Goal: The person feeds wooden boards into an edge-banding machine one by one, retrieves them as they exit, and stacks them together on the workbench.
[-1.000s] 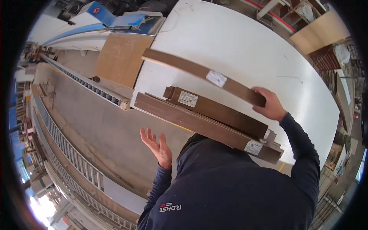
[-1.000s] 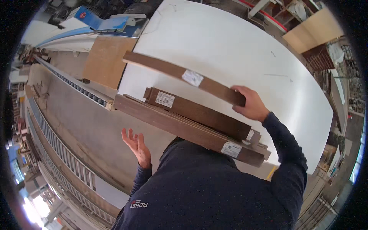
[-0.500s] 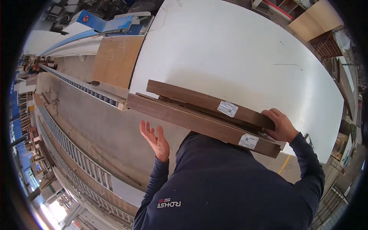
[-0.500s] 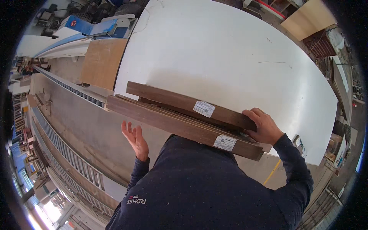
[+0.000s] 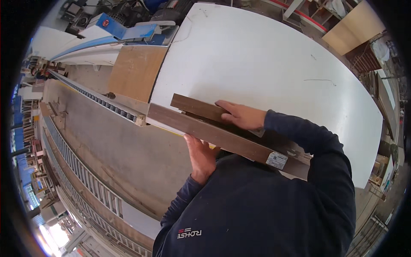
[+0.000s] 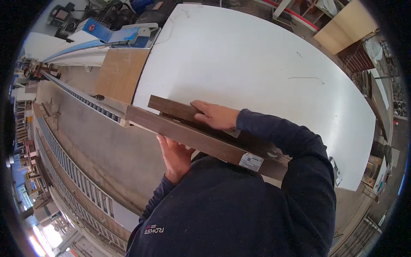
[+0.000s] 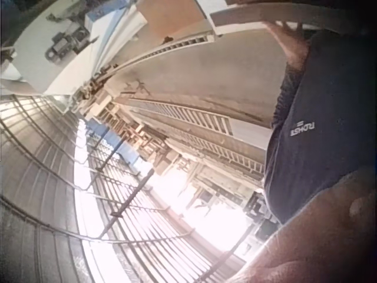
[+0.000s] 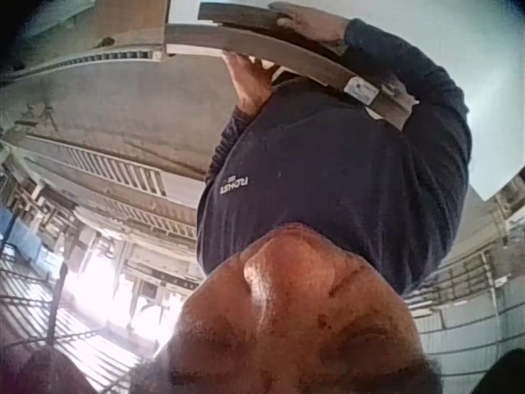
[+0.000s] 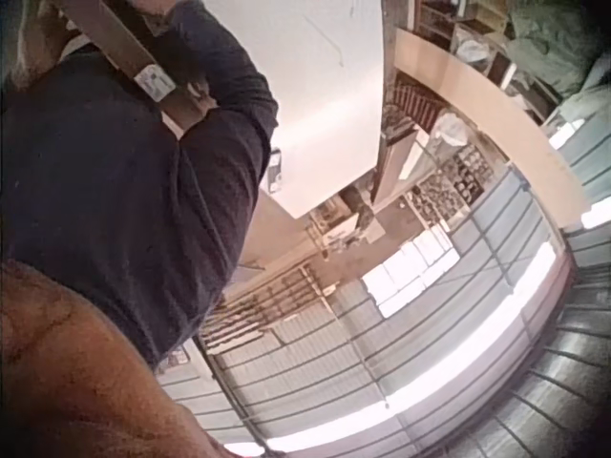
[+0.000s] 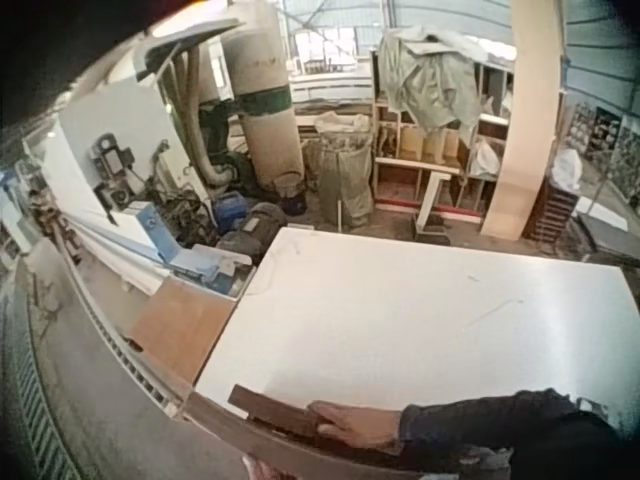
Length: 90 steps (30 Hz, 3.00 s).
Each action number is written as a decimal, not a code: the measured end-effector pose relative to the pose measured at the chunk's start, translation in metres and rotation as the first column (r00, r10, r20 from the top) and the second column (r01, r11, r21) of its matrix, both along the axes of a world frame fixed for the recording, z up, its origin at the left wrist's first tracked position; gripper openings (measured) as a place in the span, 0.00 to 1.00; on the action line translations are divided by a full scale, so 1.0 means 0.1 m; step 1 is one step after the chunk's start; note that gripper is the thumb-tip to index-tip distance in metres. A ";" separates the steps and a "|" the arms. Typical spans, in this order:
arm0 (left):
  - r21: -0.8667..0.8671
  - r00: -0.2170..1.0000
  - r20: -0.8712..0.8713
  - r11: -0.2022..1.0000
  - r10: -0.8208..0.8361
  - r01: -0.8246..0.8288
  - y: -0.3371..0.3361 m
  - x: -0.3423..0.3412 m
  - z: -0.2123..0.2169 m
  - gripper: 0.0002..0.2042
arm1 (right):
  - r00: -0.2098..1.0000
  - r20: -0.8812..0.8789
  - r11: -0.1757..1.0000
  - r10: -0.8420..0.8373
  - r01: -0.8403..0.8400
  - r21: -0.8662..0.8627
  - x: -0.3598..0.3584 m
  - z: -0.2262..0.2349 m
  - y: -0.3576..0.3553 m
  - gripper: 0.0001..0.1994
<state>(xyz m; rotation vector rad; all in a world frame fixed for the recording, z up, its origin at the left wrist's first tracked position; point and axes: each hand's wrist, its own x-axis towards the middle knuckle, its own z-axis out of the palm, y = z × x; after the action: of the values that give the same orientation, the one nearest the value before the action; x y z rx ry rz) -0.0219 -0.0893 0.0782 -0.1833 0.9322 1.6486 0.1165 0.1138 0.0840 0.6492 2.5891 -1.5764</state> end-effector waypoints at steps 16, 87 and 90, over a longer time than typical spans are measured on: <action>-0.235 -0.644 -0.744 0.972 -0.177 0.005 0.20 -0.20 0.56 0.33 | 0.976 -0.162 0.892 0.146 -0.059 0.448 0.05 -0.07 -0.09 0.29; -0.107 0.223 -0.972 0.986 -0.076 -0.129 -0.44 -0.61 0.03 0.24 | 0.934 0.287 0.956 -0.215 0.141 0.257 1.76 0.59 -0.34 0.29; -0.031 0.692 -0.716 0.985 0.096 -0.169 -0.42 -0.41 -0.10 0.25 | 0.966 0.259 0.962 -0.017 -0.055 0.269 1.64 0.65 -0.18 0.27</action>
<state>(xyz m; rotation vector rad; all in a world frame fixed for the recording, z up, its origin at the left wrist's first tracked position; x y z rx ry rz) -0.0632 -0.1317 0.0680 0.3773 1.6207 1.8393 0.2804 0.0961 0.1489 0.7857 2.6202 -1.0492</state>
